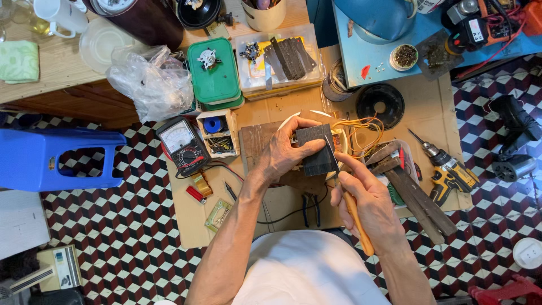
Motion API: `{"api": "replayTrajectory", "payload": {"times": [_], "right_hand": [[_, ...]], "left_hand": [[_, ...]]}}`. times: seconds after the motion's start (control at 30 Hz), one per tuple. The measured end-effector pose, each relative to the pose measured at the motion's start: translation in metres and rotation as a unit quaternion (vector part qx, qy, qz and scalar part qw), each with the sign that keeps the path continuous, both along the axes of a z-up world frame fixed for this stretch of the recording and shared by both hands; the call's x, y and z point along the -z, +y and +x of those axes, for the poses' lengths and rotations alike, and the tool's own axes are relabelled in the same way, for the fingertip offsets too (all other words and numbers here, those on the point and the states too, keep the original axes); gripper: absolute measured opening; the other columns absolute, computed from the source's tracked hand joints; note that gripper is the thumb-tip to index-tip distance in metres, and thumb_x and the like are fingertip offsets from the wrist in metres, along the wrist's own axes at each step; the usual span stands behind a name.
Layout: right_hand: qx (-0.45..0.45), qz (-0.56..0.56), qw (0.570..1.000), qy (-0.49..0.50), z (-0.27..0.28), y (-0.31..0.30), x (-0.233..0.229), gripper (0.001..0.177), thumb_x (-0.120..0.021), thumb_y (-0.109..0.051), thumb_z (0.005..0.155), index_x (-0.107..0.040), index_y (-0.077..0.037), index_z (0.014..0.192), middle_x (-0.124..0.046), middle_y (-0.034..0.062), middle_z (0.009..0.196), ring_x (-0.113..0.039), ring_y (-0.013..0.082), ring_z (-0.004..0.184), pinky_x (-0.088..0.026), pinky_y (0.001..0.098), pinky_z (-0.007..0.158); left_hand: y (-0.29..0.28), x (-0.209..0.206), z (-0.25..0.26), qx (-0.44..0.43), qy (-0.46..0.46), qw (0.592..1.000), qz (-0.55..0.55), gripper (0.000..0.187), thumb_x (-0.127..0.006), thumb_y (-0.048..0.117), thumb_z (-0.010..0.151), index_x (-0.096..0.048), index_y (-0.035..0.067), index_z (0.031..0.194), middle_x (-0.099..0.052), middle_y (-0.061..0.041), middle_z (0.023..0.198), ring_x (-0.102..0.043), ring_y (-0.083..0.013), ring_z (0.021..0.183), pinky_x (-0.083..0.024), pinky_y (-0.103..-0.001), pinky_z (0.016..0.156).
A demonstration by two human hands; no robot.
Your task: The person uses a chisel and hammer to separate laminated metal plates from a transformer core, then uses pliers to remove remaining pieces. The person works at a cluttered workbench with various tools and parts visible.
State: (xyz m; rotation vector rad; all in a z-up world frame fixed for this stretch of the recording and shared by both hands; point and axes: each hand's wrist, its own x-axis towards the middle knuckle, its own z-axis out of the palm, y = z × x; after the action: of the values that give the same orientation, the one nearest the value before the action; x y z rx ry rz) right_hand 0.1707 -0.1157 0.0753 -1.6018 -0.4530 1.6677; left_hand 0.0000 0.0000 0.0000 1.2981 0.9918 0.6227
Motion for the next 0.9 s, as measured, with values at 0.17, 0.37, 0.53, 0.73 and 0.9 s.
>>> {"api": "replayTrajectory", "payload": {"times": [0.17,0.37,0.53,0.73,0.9], "right_hand": [[0.012,-0.012,1.0,-0.009,-0.0031,0.0014,-0.0055,0.052,-0.048,-0.024,0.099,-0.05,-0.011,0.149,-0.061,0.0065,0.065,-0.044,0.0091,0.032,-0.035,0.0244,0.025],[0.012,0.004,1.0,0.001,-0.0029,0.0027,-0.0036,0.05,-0.048,-0.024,0.1,-0.051,-0.01,0.147,-0.061,0.0072,0.065,-0.044,0.0094,0.032,-0.034,0.0239,0.025],[0.011,0.001,1.0,-0.006,-0.0035,0.0033,-0.0024,0.048,-0.048,-0.024,0.099,-0.051,-0.009,0.145,-0.06,0.0072,0.064,-0.043,0.0097,0.031,-0.033,0.0243,0.023],[0.004,0.007,1.0,-0.017,-0.0049,0.0048,-0.002,0.048,-0.047,-0.023,0.1,-0.051,-0.007,0.145,-0.061,0.0074,0.064,-0.043,0.0093,0.031,-0.034,0.0239,0.024],[0.011,0.004,1.0,-0.016,-0.006,0.0048,-0.004,0.049,-0.047,-0.023,0.1,-0.05,-0.007,0.145,-0.061,0.007,0.064,-0.043,0.0087,0.031,-0.034,0.0232,0.024]], "left_hand": [[-0.0004,-0.0014,-0.0003,0.001,-0.002,1.0,0.006,0.048,-0.077,0.035,0.085,-0.065,0.004,0.12,-0.071,-0.007,0.113,-0.07,-0.015,0.103,-0.059,-0.033,0.092],[-0.0003,0.0,-0.0001,0.0,-0.012,1.0,-0.008,0.049,-0.077,0.034,0.085,-0.064,0.004,0.122,-0.07,-0.006,0.114,-0.07,-0.0143,0.103,-0.06,-0.032,0.09],[0.0,0.0006,-0.0008,0.004,-0.025,1.0,-0.015,0.049,-0.078,0.031,0.084,-0.063,0.004,0.122,-0.07,-0.006,0.115,-0.07,-0.0143,0.103,-0.061,-0.032,0.09],[-0.0007,-0.0009,-0.0008,0.002,-0.034,0.999,-0.031,0.049,-0.078,0.031,0.084,-0.063,0.005,0.122,-0.069,-0.005,0.115,-0.07,-0.0142,0.103,-0.061,-0.031,0.09],[-0.0004,-0.0036,-0.0023,0.003,-0.013,1.0,-0.004,0.049,-0.079,0.033,0.084,-0.065,0.005,0.12,-0.07,-0.006,0.113,-0.07,-0.0151,0.102,-0.06,-0.032,0.09]]}}
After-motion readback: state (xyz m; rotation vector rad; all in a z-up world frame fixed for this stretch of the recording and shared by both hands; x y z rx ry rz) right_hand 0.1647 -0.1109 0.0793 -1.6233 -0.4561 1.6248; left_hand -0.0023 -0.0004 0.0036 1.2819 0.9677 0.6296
